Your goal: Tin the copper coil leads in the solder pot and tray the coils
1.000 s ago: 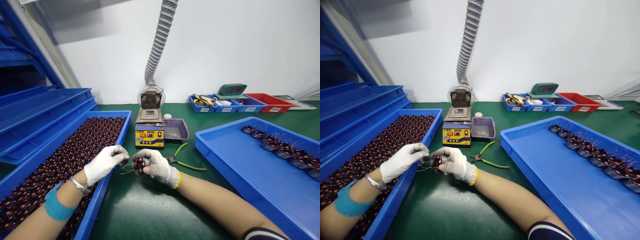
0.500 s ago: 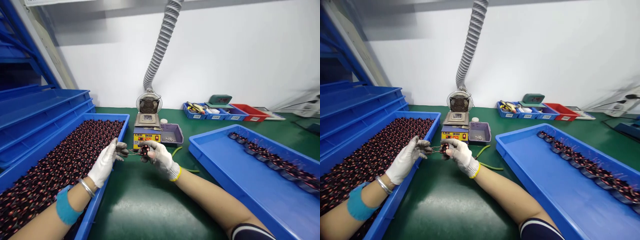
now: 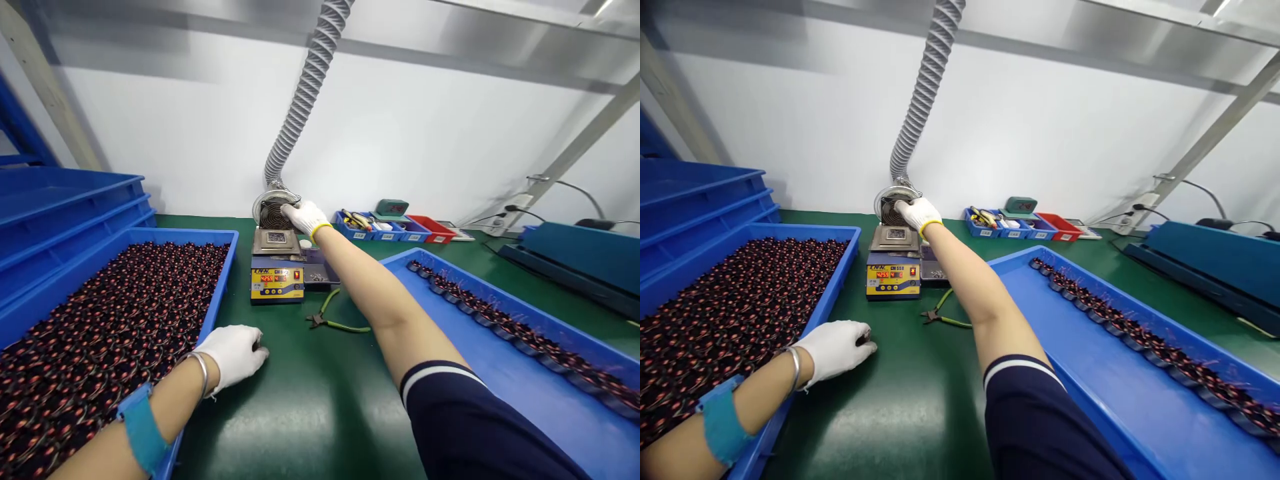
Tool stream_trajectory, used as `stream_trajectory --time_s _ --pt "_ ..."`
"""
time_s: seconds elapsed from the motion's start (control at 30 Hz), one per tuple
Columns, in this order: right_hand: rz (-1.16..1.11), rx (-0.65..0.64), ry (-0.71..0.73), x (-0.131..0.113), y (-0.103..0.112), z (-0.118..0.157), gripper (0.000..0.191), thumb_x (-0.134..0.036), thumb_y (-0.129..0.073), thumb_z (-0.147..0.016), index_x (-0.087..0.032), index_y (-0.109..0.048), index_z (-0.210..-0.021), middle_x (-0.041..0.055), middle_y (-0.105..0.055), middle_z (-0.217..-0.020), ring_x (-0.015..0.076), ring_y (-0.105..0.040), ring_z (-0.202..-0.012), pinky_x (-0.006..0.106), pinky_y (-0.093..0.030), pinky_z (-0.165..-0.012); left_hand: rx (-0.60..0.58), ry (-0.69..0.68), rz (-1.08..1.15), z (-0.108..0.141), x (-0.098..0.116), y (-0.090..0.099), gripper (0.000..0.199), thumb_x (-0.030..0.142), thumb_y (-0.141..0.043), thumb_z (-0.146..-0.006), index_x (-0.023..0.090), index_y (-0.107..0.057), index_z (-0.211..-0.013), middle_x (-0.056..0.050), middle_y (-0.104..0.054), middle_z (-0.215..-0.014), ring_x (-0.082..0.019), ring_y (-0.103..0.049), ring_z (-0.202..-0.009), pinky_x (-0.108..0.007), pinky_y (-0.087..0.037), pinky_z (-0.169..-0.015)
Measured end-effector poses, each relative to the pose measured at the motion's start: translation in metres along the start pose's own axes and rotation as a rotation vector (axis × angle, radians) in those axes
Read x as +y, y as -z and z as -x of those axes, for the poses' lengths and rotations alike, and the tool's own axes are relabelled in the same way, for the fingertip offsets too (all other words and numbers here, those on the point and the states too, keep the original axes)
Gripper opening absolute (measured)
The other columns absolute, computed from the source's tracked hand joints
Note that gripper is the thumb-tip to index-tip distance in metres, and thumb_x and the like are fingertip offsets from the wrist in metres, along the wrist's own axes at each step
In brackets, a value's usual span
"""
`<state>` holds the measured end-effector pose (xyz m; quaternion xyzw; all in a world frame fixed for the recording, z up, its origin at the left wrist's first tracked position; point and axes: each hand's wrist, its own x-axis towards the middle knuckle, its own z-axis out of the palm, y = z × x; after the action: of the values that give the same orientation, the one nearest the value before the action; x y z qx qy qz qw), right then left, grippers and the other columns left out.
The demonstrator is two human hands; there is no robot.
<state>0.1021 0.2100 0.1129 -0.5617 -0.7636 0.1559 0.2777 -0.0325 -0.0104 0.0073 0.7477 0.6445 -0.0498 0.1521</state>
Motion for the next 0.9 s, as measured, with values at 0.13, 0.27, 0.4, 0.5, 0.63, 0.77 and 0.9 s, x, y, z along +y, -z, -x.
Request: stream_trajectory --time_s 0.13,0.27,0.4,0.5,0.63,0.77,0.9 --pt "0.142 0.045 0.017 -0.016 -0.01 -0.028 0.053 -0.051 -0.048 -0.079 -0.017 -0.059 -0.118 0.0114 -0.062 -0.113 0.0269 -0.056 -0.109 0.031 -0.044 -0.087 -0.005 0.003 0.005 -0.002 -0.001 0.001 0.033 0.046 -0.04 -0.077 0.023 -0.063 -0.079 -0.01 -0.069 -0.085 -0.03 -0.065 -0.08 -0.036 -0.046 -0.065" --pt "0.194 0.035 -0.03 -0.02 -0.022 -0.039 0.06 -0.052 -0.051 -0.076 -0.015 -0.056 -0.122 0.013 -0.058 -0.12 0.0284 -0.053 -0.113 0.035 -0.043 -0.091 -0.01 0.01 0.017 -0.003 -0.001 0.001 0.032 0.046 -0.04 -0.076 0.023 -0.063 -0.079 -0.01 -0.069 -0.087 -0.029 -0.065 -0.082 -0.037 -0.046 -0.066" --pt "0.239 0.01 -0.069 -0.021 -0.031 -0.043 0.061 -0.054 -0.05 -0.075 -0.012 -0.058 -0.119 0.0145 -0.058 -0.119 0.0292 -0.055 -0.111 0.037 -0.044 -0.09 -0.025 0.014 0.032 -0.004 -0.003 0.0 0.032 0.047 -0.041 -0.075 0.024 -0.063 -0.08 -0.009 -0.069 -0.086 -0.03 -0.065 -0.082 -0.037 -0.047 -0.066" --pt "0.261 -0.007 -0.079 -0.022 -0.037 -0.043 0.061 -0.053 -0.051 -0.074 -0.012 -0.059 -0.118 0.0148 -0.058 -0.119 0.0296 -0.056 -0.109 0.037 -0.045 -0.089 -0.032 0.019 0.044 -0.005 -0.003 0.001 0.032 0.047 -0.042 -0.075 0.024 -0.063 -0.08 -0.009 -0.069 -0.087 -0.03 -0.065 -0.083 -0.037 -0.047 -0.067" --pt "0.275 -0.021 -0.085 -0.022 -0.043 -0.042 0.061 -0.053 -0.052 -0.074 -0.012 -0.059 -0.119 0.0159 -0.059 -0.118 0.0297 -0.056 -0.109 0.037 -0.045 -0.088 -0.033 0.031 0.056 -0.004 -0.002 0.003 0.033 0.047 -0.043 -0.074 0.023 -0.064 -0.081 -0.01 -0.069 -0.089 -0.029 -0.065 -0.084 -0.036 -0.047 -0.067" --pt "0.278 -0.034 -0.091 -0.021 -0.043 -0.041 0.061 -0.053 -0.053 -0.073 -0.012 -0.059 -0.118 0.0165 -0.059 -0.118 0.0297 -0.056 -0.108 0.037 -0.046 -0.087 -0.033 0.032 0.072 -0.003 -0.001 0.003 0.034 0.048 -0.043 -0.074 0.023 -0.064 -0.081 -0.011 -0.07 -0.088 -0.029 -0.065 -0.083 -0.036 -0.047 -0.067" --pt "0.269 -0.033 -0.09 -0.02 -0.042 -0.039 0.061 -0.053 -0.054 -0.074 -0.011 -0.059 -0.118 0.0167 -0.058 -0.118 0.0295 -0.056 -0.109 0.036 -0.046 -0.087 -0.026 0.036 0.083 -0.004 -0.001 0.003 0.034 0.048 -0.044 -0.073 0.022 -0.065 -0.082 -0.011 -0.07 -0.089 -0.028 -0.065 -0.083 -0.034 -0.046 -0.066"
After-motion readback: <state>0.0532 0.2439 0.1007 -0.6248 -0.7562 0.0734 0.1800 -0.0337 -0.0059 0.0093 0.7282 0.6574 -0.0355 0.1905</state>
